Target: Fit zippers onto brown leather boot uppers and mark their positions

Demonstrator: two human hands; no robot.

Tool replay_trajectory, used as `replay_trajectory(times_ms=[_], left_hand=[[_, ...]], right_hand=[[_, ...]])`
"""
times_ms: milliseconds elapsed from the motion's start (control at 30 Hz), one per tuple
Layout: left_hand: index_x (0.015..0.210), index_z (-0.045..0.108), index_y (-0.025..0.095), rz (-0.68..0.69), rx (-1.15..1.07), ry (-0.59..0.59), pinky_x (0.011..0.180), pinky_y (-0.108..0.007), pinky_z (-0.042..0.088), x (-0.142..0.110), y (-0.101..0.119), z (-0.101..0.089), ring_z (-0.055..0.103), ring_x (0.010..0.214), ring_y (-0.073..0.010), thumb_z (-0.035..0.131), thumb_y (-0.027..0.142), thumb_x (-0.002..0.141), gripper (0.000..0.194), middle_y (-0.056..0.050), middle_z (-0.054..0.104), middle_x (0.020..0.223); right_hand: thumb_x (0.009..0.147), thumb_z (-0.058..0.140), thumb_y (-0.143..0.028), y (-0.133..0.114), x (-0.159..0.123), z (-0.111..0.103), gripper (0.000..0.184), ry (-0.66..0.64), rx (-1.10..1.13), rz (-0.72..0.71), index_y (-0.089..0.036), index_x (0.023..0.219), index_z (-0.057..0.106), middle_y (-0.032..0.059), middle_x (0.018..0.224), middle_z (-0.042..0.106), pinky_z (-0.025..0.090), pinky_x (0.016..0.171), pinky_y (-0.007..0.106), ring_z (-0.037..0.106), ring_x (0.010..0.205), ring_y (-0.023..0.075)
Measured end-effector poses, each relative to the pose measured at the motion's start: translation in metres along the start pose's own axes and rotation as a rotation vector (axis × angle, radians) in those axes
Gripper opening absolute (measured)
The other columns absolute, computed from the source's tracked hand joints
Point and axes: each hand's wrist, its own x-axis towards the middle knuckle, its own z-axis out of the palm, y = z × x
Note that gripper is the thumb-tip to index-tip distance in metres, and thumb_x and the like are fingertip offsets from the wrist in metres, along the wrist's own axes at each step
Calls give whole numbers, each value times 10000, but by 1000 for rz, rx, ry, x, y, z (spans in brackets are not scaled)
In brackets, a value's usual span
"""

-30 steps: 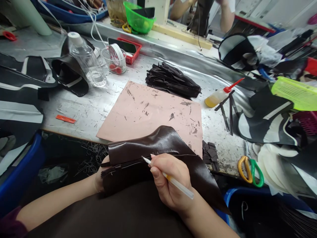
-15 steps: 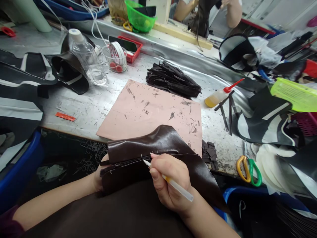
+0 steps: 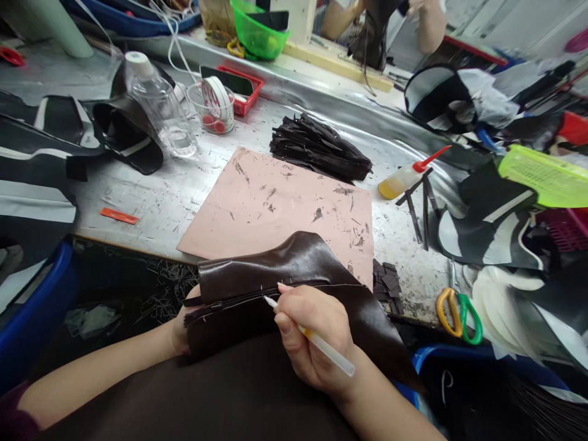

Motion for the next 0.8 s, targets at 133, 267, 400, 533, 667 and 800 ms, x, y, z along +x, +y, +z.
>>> replay_trajectory(times_ms=[133, 267, 400, 533, 667, 800], left_hand=[[715, 695, 100, -32, -50, -51, 957, -320, 404, 1, 0, 5, 622, 952, -229, 492, 255, 823, 278, -58, 682, 678], [742, 700, 98, -29, -40, -54, 959, -332, 403, 1, 0, 5, 623, 950, -237, 479, 269, 827, 292, -68, 686, 684], [708, 694, 105, -35, -5, -39, 947, -338, 416, 2, 0, 3, 617, 965, -248, 482, 310, 820, 316, -81, 690, 716], [661, 685, 108, -46, -21, 1, 932, -333, 430, 2, 1, 4, 628, 939, -246, 477, 294, 813, 318, -73, 681, 661], [750, 688, 90, -46, -24, 75, 929, -333, 430, 2, 3, 7, 623, 953, -242, 465, 245, 818, 280, -78, 687, 717], [831, 680, 62, -125, -19, 102, 905, -326, 442, 2, 4, 9, 641, 908, -227, 432, 266, 853, 322, -63, 669, 652]], right_hand=[[796, 448, -38, 0, 0, 1, 233, 35, -9, -31, -185, 957, 531, 17, 715, 553, 556, 706, 319, 593, 710, 147], [793, 440, -31, 1, 0, 2, 234, 9, 24, -39, -180, 947, 532, 7, 703, 545, 544, 777, 374, 558, 622, 123], [787, 446, -26, 1, 0, 1, 234, 15, 19, -26, -178, 943, 532, 7, 702, 537, 547, 770, 363, 569, 652, 132], [780, 442, -18, 0, 0, 1, 212, -13, 26, -19, -169, 898, 532, 1, 692, 530, 540, 807, 384, 560, 630, 120], [786, 432, -18, 0, -2, 0, 207, 15, 73, 6, -165, 883, 539, -5, 685, 517, 539, 812, 419, 547, 620, 120], [804, 421, -10, 2, -7, 0, 261, 167, 88, 15, -167, 960, 560, 6, 744, 536, 540, 810, 405, 551, 667, 120]])
